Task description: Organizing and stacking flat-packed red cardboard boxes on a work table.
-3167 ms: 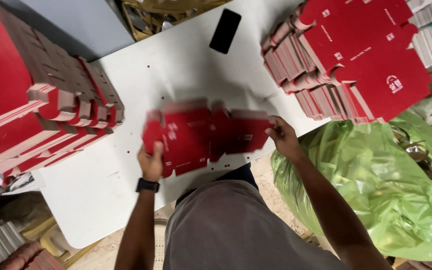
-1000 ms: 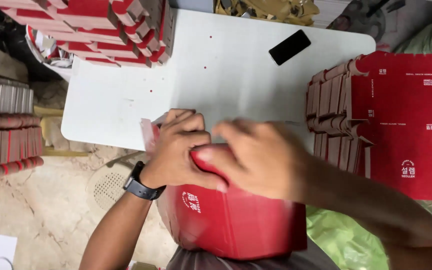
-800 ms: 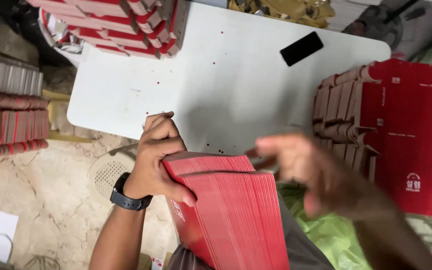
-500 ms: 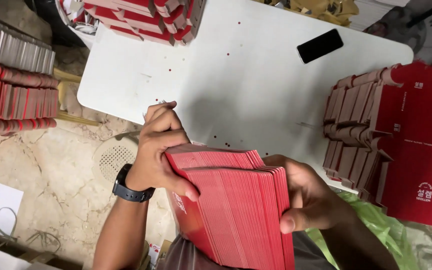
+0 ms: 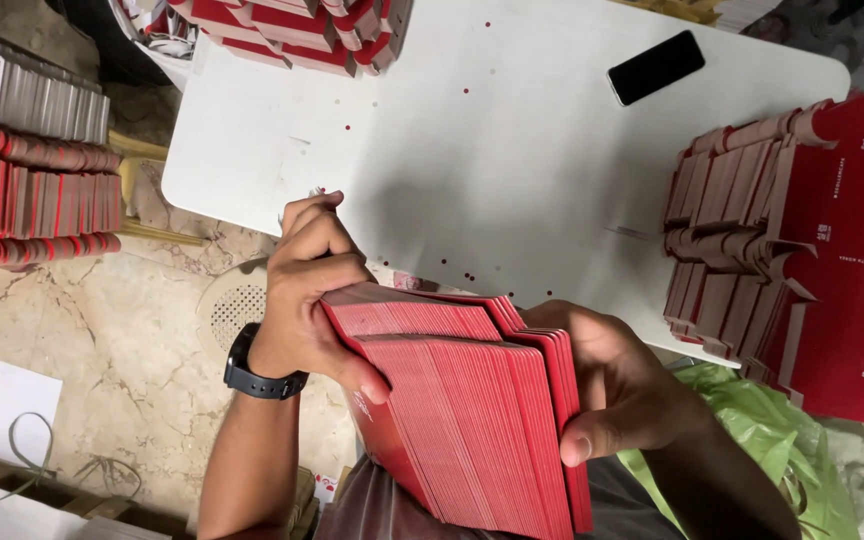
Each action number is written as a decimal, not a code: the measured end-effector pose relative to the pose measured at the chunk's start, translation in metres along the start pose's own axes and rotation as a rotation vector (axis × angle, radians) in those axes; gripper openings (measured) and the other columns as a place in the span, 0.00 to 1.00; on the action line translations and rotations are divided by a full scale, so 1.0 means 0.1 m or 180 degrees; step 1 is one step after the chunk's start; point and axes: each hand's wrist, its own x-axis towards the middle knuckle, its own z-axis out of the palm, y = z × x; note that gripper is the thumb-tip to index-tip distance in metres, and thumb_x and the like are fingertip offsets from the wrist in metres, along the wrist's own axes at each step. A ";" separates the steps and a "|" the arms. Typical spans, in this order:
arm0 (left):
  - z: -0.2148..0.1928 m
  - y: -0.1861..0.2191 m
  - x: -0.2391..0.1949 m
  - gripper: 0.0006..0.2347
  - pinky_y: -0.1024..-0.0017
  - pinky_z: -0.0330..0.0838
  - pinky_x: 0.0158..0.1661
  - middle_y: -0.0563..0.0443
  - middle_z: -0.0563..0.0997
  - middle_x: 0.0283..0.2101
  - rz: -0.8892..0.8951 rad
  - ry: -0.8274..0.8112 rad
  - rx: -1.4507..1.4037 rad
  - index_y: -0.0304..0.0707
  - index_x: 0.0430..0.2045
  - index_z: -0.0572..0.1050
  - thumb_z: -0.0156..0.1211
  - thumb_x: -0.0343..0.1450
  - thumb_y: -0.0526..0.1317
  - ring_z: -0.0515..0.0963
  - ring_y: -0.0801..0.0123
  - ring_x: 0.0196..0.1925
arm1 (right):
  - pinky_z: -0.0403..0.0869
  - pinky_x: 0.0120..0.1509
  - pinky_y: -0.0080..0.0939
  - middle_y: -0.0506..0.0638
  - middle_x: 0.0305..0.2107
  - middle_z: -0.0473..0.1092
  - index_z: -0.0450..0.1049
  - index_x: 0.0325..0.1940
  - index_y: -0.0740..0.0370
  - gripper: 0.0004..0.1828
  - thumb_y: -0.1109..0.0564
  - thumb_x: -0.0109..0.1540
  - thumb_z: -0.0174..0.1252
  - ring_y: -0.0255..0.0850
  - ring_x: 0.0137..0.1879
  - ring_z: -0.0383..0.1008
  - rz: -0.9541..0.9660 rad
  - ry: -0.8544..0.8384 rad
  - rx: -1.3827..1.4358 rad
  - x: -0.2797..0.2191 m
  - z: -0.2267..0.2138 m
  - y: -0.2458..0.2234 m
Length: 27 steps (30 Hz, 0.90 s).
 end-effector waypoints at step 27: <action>0.24 0.21 0.05 0.34 0.54 0.61 0.54 0.54 0.58 0.25 0.0006 -0.0006 0.0062 0.36 0.14 0.69 0.51 0.48 0.75 0.59 0.65 0.29 | 0.65 0.38 0.35 0.47 0.35 0.68 0.62 0.38 0.54 0.27 0.51 0.52 0.77 0.36 0.38 0.68 -0.0451 0.0591 -0.0853 -0.29 -0.05 -0.03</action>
